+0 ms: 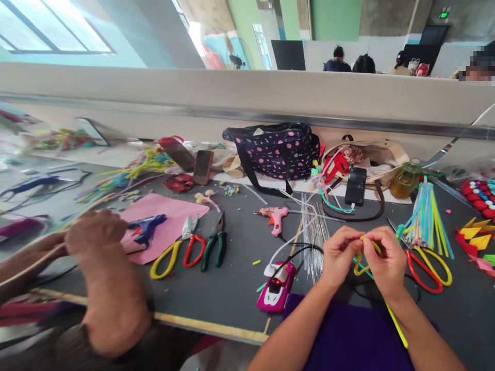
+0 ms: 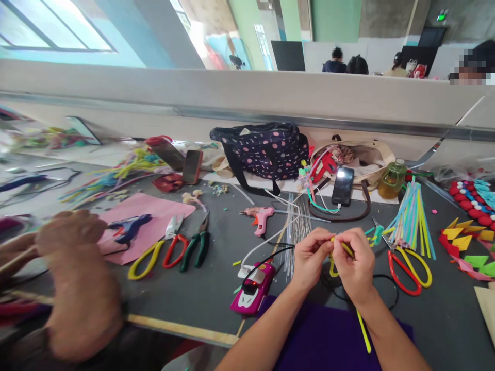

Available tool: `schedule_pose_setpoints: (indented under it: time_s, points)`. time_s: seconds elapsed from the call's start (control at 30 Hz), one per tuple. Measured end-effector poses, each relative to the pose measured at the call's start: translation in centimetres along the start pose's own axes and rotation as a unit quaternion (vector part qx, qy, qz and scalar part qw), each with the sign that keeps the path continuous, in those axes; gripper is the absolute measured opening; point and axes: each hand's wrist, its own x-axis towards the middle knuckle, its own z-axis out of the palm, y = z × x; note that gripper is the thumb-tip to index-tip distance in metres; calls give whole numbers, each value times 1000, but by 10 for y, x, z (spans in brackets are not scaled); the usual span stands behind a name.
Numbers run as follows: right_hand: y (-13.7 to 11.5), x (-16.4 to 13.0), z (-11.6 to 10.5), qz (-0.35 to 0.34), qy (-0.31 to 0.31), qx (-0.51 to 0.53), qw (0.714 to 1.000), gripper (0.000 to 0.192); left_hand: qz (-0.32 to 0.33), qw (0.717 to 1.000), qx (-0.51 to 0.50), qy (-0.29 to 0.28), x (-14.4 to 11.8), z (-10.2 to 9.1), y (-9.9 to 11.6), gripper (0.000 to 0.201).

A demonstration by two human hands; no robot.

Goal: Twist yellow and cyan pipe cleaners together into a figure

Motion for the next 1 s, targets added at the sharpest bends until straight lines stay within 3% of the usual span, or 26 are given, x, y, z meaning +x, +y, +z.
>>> schedule_pose_setpoints:
  time_s: [0.13, 0.27, 0.47, 0.57, 0.7, 0.77, 0.83, 0.9, 1.0]
  points:
    - [11, 1, 1, 40, -10, -12, 999, 6, -149, 981, -122, 28, 3, 2, -8, 25]
    - [38, 3, 9, 105, -44, -17, 993, 13, -247, 957, -145, 53, 11, -2, -20, 33]
    - [53, 1, 17, 124, -79, -30, 989, 14, -244, 964, -96, 51, 18, -11, -33, 39]
    - [49, 4, 15, 174, -87, 24, 981, 12, -239, 965, -98, 45, 20, -14, -34, 38]
    - [43, 16, -2, 296, -124, 205, 925, 31, -249, 957, -135, 63, 25, -20, -35, 37]
    - [41, 22, -12, 319, -166, 274, 892, 25, -267, 948, -161, 67, 28, -24, -35, 37]
    - [40, 25, -21, 312, -175, 314, 880, 21, -285, 938, -184, 71, 31, -27, -36, 36]
    - [39, 26, -25, 280, -177, 321, 887, 21, -300, 929, -203, 81, 34, -30, -38, 32]
    - [38, 25, -26, 190, -155, 224, 943, 17, -316, 917, -222, 99, 36, -33, -38, 24]
